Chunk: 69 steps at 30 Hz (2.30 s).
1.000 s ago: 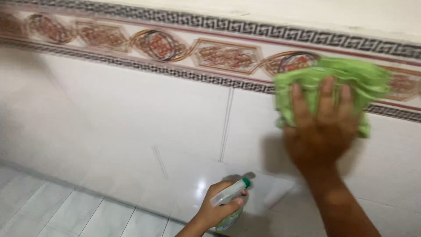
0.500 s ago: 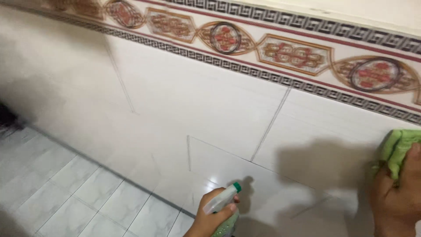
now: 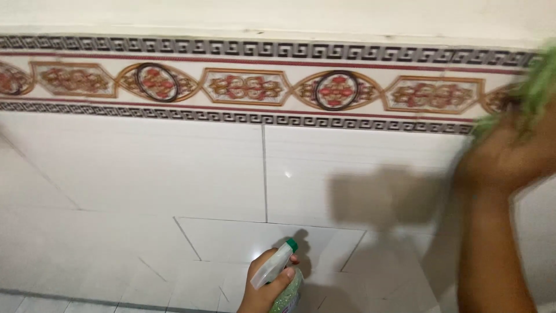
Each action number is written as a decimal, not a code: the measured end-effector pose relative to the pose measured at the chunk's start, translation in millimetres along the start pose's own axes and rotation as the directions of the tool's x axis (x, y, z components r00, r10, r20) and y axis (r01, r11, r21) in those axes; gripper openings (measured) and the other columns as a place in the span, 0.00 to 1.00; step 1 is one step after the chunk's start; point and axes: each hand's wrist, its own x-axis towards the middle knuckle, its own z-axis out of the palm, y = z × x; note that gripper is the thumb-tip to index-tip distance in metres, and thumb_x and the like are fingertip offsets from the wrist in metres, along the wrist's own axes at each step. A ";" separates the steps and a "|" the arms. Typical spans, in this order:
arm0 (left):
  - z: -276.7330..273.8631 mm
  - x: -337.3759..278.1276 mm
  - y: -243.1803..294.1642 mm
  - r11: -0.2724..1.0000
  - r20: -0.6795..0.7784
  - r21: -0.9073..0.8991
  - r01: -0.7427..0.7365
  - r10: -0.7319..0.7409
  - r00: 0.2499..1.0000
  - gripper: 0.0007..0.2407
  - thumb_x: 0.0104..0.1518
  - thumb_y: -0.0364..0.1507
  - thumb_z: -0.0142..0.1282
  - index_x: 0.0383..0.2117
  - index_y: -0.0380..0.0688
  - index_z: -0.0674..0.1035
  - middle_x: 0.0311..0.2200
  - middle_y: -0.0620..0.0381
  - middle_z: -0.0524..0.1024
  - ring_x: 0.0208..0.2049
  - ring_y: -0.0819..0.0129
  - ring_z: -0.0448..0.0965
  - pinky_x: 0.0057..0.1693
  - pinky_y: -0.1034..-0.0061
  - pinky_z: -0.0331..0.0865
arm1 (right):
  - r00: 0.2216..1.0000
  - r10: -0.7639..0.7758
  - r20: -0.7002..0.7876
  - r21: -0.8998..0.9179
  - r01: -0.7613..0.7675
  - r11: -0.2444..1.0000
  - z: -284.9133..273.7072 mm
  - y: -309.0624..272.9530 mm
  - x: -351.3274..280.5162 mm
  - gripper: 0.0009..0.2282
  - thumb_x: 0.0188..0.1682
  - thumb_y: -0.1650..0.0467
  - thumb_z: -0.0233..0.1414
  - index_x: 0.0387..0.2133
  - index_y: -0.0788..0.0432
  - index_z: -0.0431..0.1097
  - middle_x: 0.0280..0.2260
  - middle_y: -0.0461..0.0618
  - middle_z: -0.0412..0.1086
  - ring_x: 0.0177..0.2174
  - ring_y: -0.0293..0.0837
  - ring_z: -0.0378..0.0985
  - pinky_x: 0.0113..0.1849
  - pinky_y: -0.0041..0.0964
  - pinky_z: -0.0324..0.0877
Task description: The person sprays a cleaning solution onto a tiled wall and wipes the surface with a green cloth. They repeatedly spray and wipe different sections of the wall, focusing on the decorative border and the white tiles below.
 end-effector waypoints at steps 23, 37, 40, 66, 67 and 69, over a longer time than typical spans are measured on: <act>38.5 39.5 -23.5 0.983 -0.105 0.073 0.166 -0.158 0.982 0.15 0.48 0.24 0.62 0.43 0.33 0.84 0.34 0.46 0.87 0.24 0.66 0.78 0.36 0.72 0.75 | 0.946 0.312 -0.082 -0.250 -0.323 0.913 -3.7 23.0 -65.0 0.28 0.60 0.80 0.47 0.73 0.54 0.49 0.74 0.51 0.36 0.74 0.53 0.33 0.76 0.61 0.33; 35.6 9.0 -34.4 0.972 -0.107 0.038 0.232 -0.227 0.968 0.14 0.47 0.21 0.61 0.41 0.29 0.84 0.34 0.41 0.86 0.26 0.64 0.78 0.37 0.72 0.74 | 0.919 0.395 0.007 -0.578 -0.318 0.751 -74.6 171.1 -237.7 0.33 0.67 0.73 0.46 0.75 0.44 0.25 0.74 0.52 0.25 0.74 0.56 0.35 0.73 0.56 0.52; 29.3 6.2 -42.2 0.958 -0.102 0.101 0.268 -0.258 0.961 0.13 0.47 0.22 0.62 0.40 0.31 0.84 0.33 0.41 0.86 0.28 0.61 0.80 0.39 0.68 0.76 | 0.829 0.552 -0.088 -0.450 -0.527 0.721 -85.2 153.2 -191.9 0.23 0.67 0.67 0.34 0.73 0.61 0.40 0.72 0.61 0.30 0.71 0.66 0.32 0.69 0.70 0.39; 85.5 43.1 -87.4 0.999 -0.111 0.032 -0.009 0.012 0.994 0.17 0.45 0.25 0.61 0.44 0.34 0.84 0.36 0.48 0.87 0.41 0.59 0.87 0.53 0.64 0.76 | 0.988 -0.097 0.118 -0.533 0.146 0.833 -5.9 39.6 -12.9 0.20 0.62 0.65 0.49 0.59 0.65 0.77 0.67 0.67 0.56 0.64 0.70 0.63 0.59 0.69 0.67; 81.4 42.8 -87.5 0.999 -0.108 0.029 0.016 -0.012 0.994 0.18 0.46 0.24 0.60 0.45 0.34 0.83 0.36 0.48 0.87 0.42 0.60 0.86 0.54 0.66 0.75 | 0.987 -0.138 0.087 -0.456 0.163 0.875 5.0 25.9 2.1 0.17 0.60 0.69 0.55 0.59 0.65 0.79 0.67 0.65 0.56 0.63 0.71 0.65 0.64 0.73 0.61; 74.1 39.8 -89.2 0.999 -0.139 0.032 0.017 -0.012 0.990 0.19 0.46 0.24 0.60 0.47 0.32 0.82 0.36 0.48 0.87 0.41 0.59 0.87 0.53 0.66 0.76 | 0.984 -0.141 0.108 -0.401 0.173 0.899 23.5 -12.2 17.7 0.19 0.57 0.70 0.59 0.61 0.62 0.76 0.67 0.64 0.55 0.64 0.68 0.61 0.65 0.71 0.57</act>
